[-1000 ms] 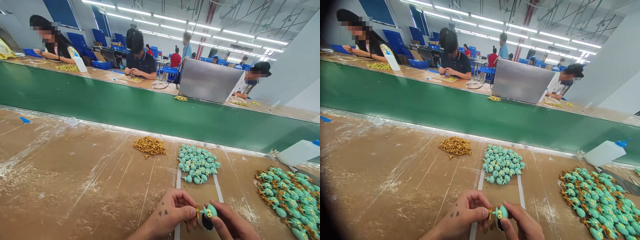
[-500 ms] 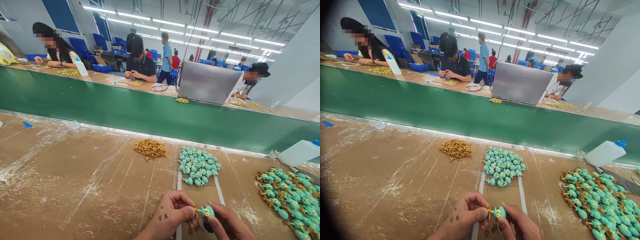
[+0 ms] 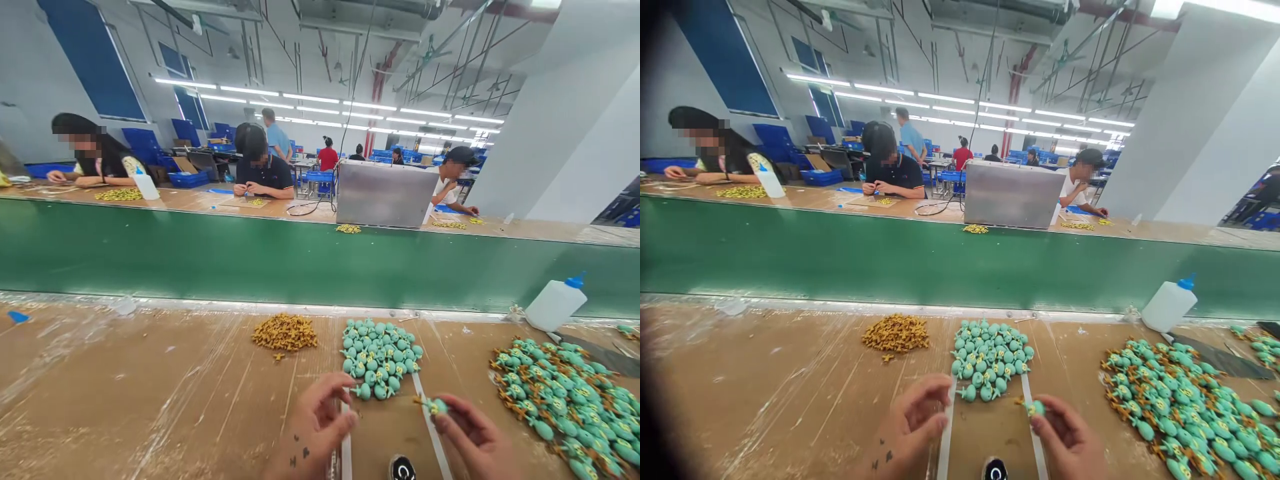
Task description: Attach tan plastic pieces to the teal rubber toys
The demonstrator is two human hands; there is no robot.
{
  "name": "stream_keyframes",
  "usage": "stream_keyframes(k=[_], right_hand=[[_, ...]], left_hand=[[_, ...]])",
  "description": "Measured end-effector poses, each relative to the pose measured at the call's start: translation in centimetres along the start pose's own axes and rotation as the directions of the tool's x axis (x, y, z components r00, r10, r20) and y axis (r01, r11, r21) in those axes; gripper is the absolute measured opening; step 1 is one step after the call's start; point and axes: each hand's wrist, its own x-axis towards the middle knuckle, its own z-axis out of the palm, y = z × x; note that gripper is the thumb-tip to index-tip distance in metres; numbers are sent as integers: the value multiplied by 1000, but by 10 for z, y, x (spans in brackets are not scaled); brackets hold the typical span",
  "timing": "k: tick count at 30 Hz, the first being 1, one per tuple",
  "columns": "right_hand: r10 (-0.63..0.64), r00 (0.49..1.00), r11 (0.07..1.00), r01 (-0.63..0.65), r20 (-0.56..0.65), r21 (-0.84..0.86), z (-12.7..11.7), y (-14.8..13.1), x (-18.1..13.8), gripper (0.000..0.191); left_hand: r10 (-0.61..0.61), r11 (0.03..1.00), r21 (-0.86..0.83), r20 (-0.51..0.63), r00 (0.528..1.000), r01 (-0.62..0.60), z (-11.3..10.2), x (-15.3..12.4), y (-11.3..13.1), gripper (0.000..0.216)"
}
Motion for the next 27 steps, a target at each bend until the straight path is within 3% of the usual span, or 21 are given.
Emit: stream_keyframes(k=[1,3,5,7,10,13,17,20,23,27], right_hand=[[28,999,999,-29,-43,-29,-15,3,13,56],[76,992,993,-85,-98,-88,-47,11,38,53],[119,990,972,-133,-82,-195,-76,19,61,54],[80,995,919,-95,-54,-383,-96,24,77,54],[-176,983,766,97,-61,-636,-96,21,85,52],[-325,944,677,279,63,-681,-61,5,80,51],[-286,859,682,494,425,-540,6,-15,75,31],[-270,826,673,529,495,-516,33,-16,77,32],[-252,842,677,505,477,-535,35,-9,77,34],[-219,865,724,454,451,-519,17,-7,71,25]], left_hand=[[40,972,232,-55,998,-26,-17,8,8,29],[175,768,638,-120,977,-59,-54,24,17,31],[240,556,831,-149,959,-11,-86,36,15,41],[208,465,884,-161,965,47,-106,44,4,46],[176,481,873,-182,968,77,-118,47,-14,46],[195,516,854,-196,961,69,-119,46,-23,40],[208,577,816,-186,960,33,-122,43,-17,34],[216,629,777,-207,954,26,-124,37,-9,29],[201,643,762,-271,941,82,-123,31,-2,22],[170,657,742,-317,933,132,-118,30,2,14]])
